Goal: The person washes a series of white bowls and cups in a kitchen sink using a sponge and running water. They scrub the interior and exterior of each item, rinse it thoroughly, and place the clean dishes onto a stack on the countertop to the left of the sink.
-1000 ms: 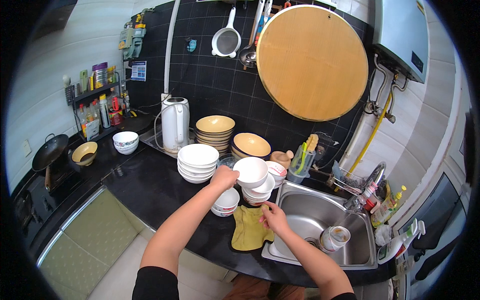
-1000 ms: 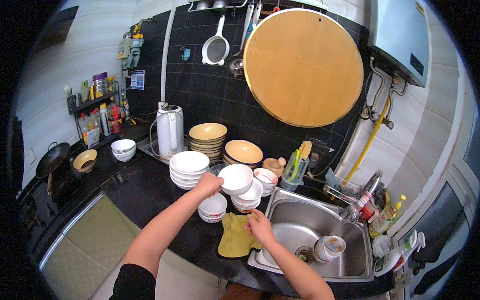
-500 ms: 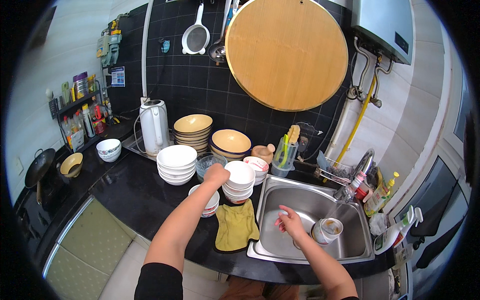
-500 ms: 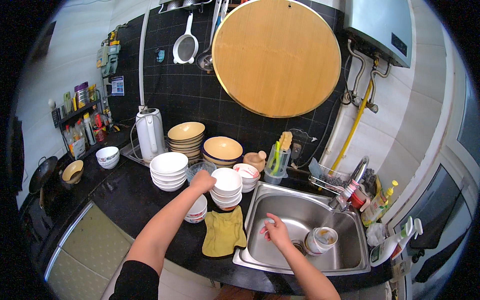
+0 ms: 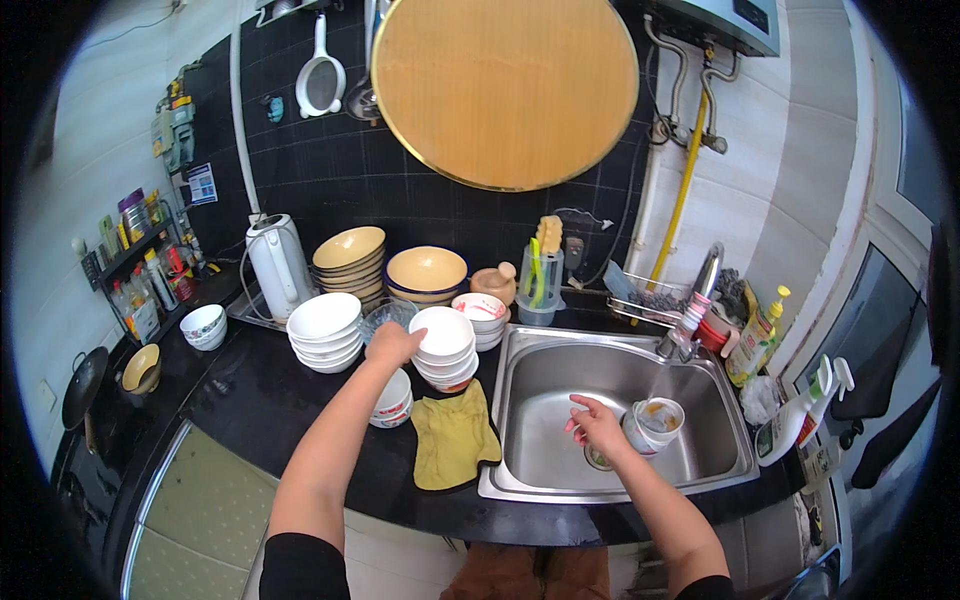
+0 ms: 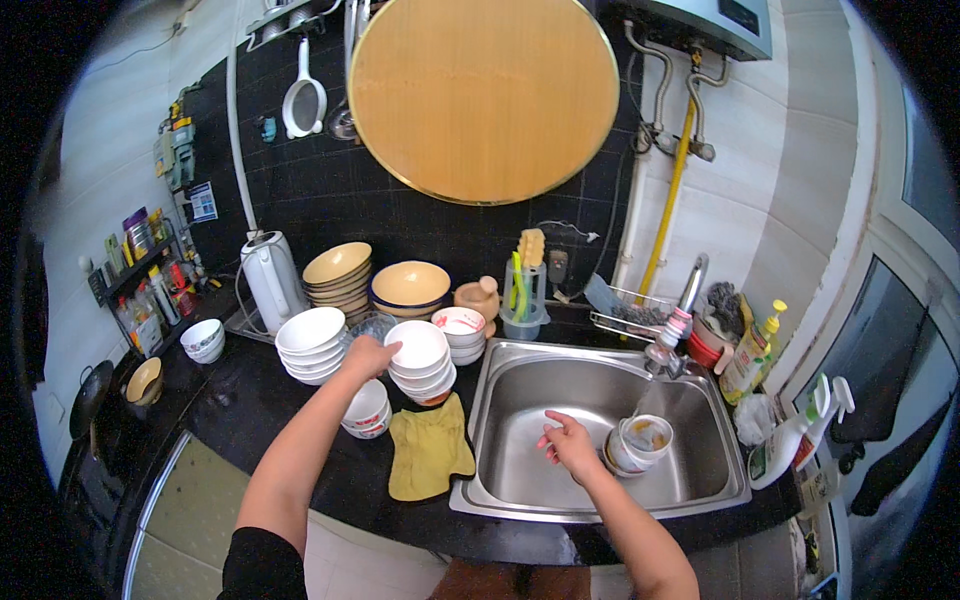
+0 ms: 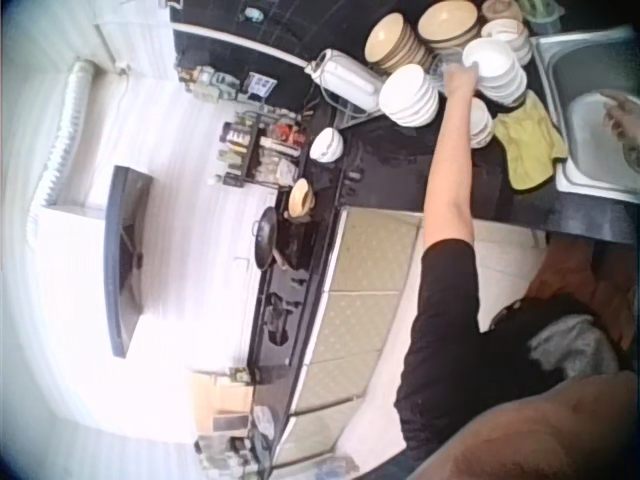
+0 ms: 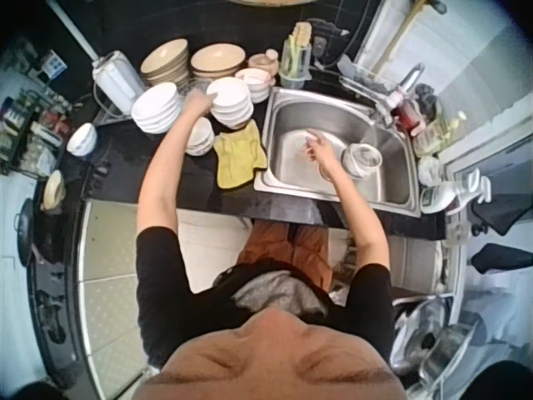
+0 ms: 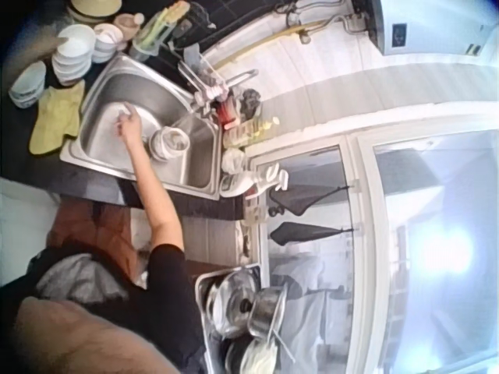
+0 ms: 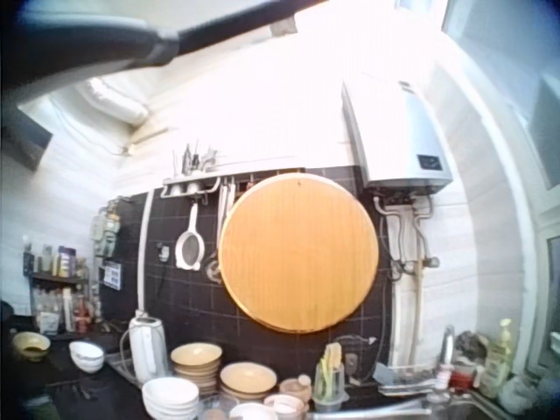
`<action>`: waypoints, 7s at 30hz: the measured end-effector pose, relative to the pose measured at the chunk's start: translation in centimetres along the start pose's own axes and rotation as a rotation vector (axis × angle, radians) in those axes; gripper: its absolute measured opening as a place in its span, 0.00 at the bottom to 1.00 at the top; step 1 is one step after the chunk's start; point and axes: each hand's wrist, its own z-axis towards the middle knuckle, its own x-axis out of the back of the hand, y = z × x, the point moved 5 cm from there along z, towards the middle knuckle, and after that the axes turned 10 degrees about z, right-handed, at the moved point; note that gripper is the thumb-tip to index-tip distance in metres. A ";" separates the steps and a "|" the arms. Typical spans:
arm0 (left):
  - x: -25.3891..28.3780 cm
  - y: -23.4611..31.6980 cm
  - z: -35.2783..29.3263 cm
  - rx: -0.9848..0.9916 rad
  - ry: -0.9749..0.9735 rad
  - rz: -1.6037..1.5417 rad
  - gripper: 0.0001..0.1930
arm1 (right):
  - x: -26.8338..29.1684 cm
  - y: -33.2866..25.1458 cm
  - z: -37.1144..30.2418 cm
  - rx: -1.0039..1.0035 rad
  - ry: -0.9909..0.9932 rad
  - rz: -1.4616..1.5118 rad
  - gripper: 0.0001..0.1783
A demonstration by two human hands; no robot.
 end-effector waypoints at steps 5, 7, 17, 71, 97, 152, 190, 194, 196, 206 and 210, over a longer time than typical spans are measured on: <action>1.5 0.6 -1.3 -0.073 0.349 0.046 0.30 | 9.1 0.8 0.2 0.054 0.149 0.014 0.18; 2.5 1.3 -2.6 -0.113 0.438 -0.008 0.26 | 13.9 0.2 0.1 0.120 0.324 -0.075 0.17; 1.6 8.7 -7.6 -0.525 0.571 -0.261 0.11 | 20.9 4.5 0.4 0.130 0.043 -1.549 0.28; -30.8 26.6 -13.1 -0.399 -0.938 -1.543 0.13 | 22.4 6.1 5.8 0.232 0.470 0.505 0.15; -30.8 27.2 -14.7 -0.578 -0.871 -1.349 0.11 | 18.7 1.6 3.1 0.131 0.277 0.403 0.27; -32.6 25.3 -11.4 -0.160 -0.832 -1.862 0.16 | 10.7 -1.0 1.3 0.557 -0.066 -0.884 0.35; -30.5 26.8 -13.7 -0.612 -0.302 -1.017 0.21 | 18.0 0.8 3.2 0.316 0.357 0.179 0.37; -29.5 27.0 -14.3 -0.776 -0.080 -0.679 0.20 | 17.5 0.0 2.8 0.403 0.332 0.103 0.34; -29.4 27.2 -14.6 -0.849 -0.036 -0.560 0.20 | 18.6 0.6 3.2 0.281 0.389 0.227 0.23; -30.8 27.1 -13.8 -0.516 -0.617 -1.362 0.21 | 20.4 3.1 4.0 0.027 0.324 0.678 0.20; -29.3 26.9 -13.7 -0.273 -0.907 -1.709 0.21 | 18.3 1.8 3.5 0.029 0.114 0.644 0.19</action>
